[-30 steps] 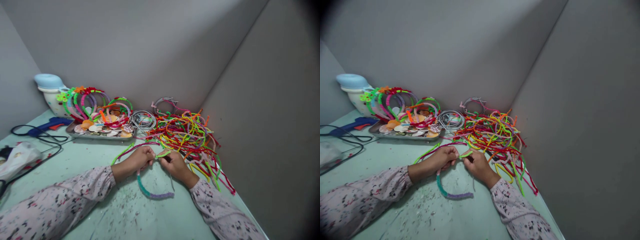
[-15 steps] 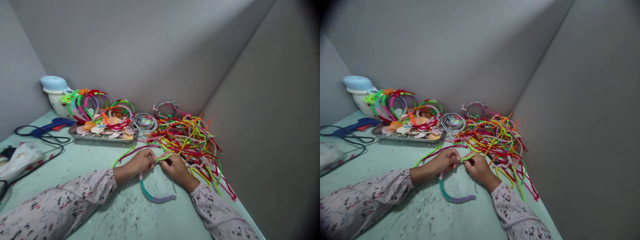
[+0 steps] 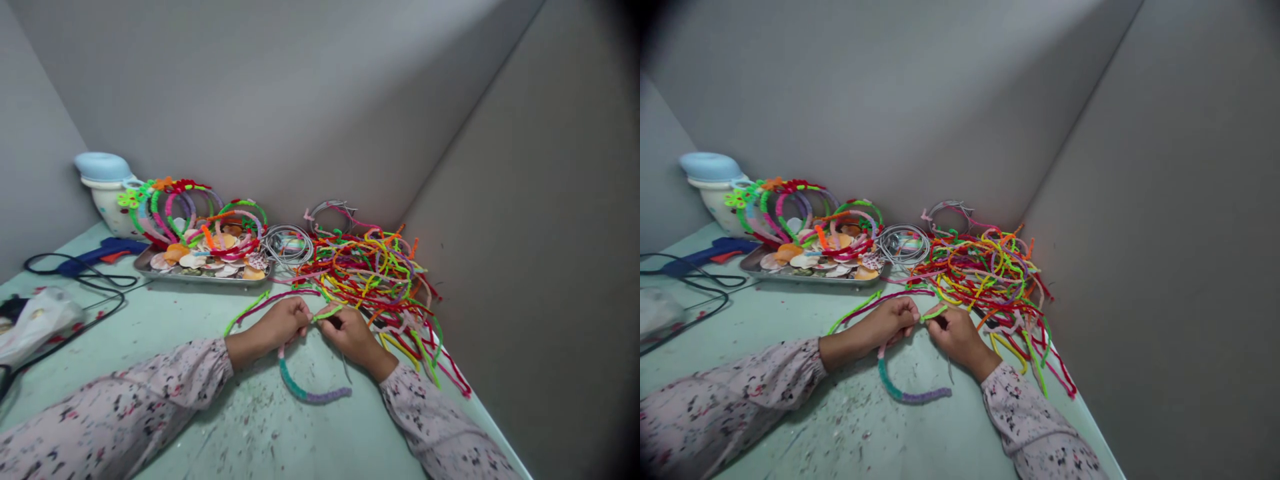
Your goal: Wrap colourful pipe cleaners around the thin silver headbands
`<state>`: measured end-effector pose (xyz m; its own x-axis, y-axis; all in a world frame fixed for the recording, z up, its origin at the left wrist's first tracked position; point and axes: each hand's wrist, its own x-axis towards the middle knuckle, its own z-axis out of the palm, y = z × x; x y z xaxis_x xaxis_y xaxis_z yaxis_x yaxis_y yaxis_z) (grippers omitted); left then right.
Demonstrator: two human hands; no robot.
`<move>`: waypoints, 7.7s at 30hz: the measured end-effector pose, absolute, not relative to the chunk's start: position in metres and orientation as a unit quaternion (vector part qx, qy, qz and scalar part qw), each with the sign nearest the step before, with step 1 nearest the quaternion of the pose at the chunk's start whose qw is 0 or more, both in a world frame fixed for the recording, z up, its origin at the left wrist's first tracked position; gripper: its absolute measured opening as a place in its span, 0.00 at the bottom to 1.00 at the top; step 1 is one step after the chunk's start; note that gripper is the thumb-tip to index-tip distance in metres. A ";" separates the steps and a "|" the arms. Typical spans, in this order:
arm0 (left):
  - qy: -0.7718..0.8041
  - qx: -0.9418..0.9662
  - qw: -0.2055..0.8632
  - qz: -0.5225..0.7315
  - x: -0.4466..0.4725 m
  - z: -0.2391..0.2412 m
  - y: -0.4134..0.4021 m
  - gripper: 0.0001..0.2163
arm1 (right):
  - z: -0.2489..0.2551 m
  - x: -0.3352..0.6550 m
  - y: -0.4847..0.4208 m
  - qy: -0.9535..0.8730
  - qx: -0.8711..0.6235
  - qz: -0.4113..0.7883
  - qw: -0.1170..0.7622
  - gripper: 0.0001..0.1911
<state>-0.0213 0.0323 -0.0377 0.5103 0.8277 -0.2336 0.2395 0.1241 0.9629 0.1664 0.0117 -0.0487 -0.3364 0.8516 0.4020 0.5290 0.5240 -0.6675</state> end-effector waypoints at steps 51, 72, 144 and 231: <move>0.446 0.628 0.590 0.244 -0.020 -0.028 0.025 0.07 | -0.044 0.165 0.008 -0.787 -0.440 0.208 0.379 0.11; 0.442 0.625 0.596 0.243 -0.020 -0.026 0.024 0.07 | -0.048 0.167 0.008 -0.790 -0.439 0.200 0.378 0.10; 0.437 0.615 0.615 0.229 -0.022 -0.031 0.026 0.08 | -0.047 0.168 0.008 -0.795 -0.429 0.193 0.383 0.09; 0.460 0.581 0.648 0.177 -0.018 -0.025 0.037 0.12 | -0.050 0.174 0.018 -0.759 -0.447 0.272 0.387 0.11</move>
<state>-0.0181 0.0369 -0.0248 0.5145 0.7633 -0.3907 0.3057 0.2625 0.9152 0.1739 0.0179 -0.0500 -0.3014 0.8890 0.3447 0.4677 0.4529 -0.7590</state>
